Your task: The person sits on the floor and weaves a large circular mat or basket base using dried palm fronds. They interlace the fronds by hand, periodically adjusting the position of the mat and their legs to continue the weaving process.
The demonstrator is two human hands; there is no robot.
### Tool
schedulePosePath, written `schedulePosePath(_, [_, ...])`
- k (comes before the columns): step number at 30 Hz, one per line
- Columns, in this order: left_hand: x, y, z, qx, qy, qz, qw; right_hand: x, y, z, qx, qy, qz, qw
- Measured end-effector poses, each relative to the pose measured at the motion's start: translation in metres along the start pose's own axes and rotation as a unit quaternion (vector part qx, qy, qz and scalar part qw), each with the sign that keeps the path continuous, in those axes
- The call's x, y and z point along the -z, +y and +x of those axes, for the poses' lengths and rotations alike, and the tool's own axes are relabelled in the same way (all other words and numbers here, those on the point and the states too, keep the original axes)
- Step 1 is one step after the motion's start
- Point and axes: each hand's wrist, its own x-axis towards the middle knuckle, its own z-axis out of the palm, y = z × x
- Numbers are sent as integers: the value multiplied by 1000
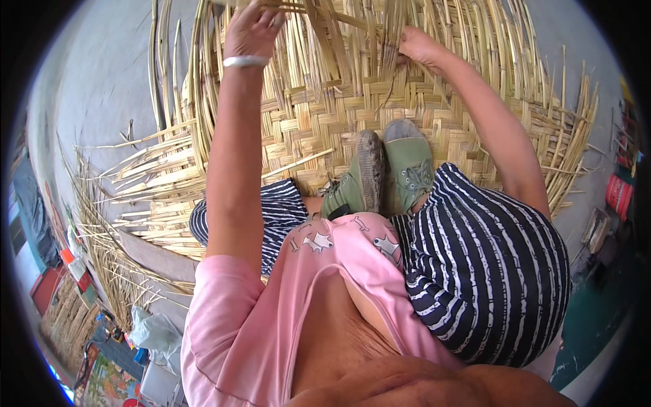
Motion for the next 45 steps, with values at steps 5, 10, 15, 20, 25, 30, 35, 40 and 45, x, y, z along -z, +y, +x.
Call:
schedulePosePath(5, [15,8,-67,-50,137,103,984,16,-6,-14,37,40,-267,962])
schedulePosePath(10, [53,-16,-95,12,309,161,937,39,10,-12,-10,-45,-340,939])
schedulePosePath(15, [72,-19,-87,101,380,202,897,30,6,-12,-23,-97,-410,907])
schedulePosePath(20, [87,-21,-76,181,326,194,907,35,47,9,27,-73,-441,894])
schedulePosePath(25, [32,-49,-109,120,241,406,873,34,52,3,23,-55,-375,925])
schedulePosePath(30, [22,-97,-80,-232,-3,829,509,47,91,18,230,48,-392,889])
schedulePosePath(35, [-2,-79,-63,-57,-45,890,450,29,72,12,101,16,-407,908])
schedulePosePath(40, [-2,-61,-48,81,-116,875,463,23,67,9,112,29,-413,903])
schedulePosePath(45, [-5,-62,-38,117,-123,840,515,30,81,10,131,53,-400,906])
